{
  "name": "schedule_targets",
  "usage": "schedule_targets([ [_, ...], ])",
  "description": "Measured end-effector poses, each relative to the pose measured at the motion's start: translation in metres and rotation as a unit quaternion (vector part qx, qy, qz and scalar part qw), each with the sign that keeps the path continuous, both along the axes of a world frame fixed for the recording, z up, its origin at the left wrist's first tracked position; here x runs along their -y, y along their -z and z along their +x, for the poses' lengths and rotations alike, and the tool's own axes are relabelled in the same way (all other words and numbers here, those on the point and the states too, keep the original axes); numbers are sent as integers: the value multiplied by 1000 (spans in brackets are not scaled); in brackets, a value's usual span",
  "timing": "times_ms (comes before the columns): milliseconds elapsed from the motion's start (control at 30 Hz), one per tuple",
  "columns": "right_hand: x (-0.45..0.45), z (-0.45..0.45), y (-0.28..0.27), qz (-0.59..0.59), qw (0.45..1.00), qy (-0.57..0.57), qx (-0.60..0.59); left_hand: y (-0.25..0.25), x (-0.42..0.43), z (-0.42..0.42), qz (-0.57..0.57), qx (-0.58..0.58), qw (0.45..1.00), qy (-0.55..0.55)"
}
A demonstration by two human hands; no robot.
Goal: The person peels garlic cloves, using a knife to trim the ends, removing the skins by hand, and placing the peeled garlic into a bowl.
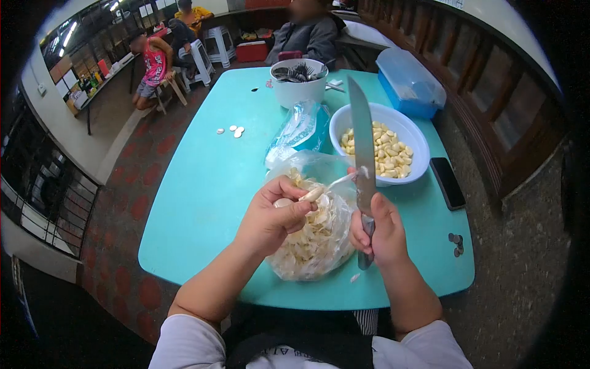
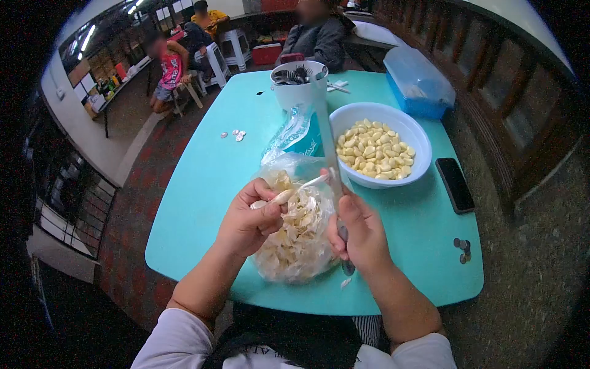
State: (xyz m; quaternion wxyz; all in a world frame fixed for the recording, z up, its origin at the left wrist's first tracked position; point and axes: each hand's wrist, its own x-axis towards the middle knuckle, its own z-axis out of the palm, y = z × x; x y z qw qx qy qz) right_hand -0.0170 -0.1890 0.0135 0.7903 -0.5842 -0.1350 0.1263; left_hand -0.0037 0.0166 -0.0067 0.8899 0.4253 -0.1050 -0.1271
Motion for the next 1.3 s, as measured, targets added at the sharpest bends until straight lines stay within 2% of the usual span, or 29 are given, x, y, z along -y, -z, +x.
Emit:
schedule_targets([
  [133, 3, 6, 3, -25, 999, 22, 1, -1, -1, 1, -33, -4, 999, 1],
  [333, 0, -3, 5, -46, 994, -92, 32, -2, 5, 0, -26, -44, 999, 9],
  [433, -5, -8, 6, -11, 993, -102, 64, 3, 6, 0, -61, -72, 995, 26],
  [533, -2, -6, 9, -36, 992, -108, 56, 7, 7, 1, -80, -95, 991, 54],
  [600, -5, -7, 8, -75, 988, -74, 115, 10, 6, 2, -68, -102, 989, 81],
  [767, -5, -5, 9, -239, 934, -5, 267, 17, 12, -6, -63, -146, 985, 71],
  [867, -7, -6, 5, -291, 901, 30, 320, 11, 14, -10, -69, -189, 978, 48],
  [1033, -10, -1, 11, -299, 862, 72, 403, 20, 10, -7, -83, -166, 980, 76],
  [1133, -7, -1, 10, -358, 831, 72, 420, 20, 11, -7, -60, -171, 979, 89],
  [1300, -9, -1, 12, -368, 816, 91, 436, 23, 11, -8, -67, -182, 978, 74],
])
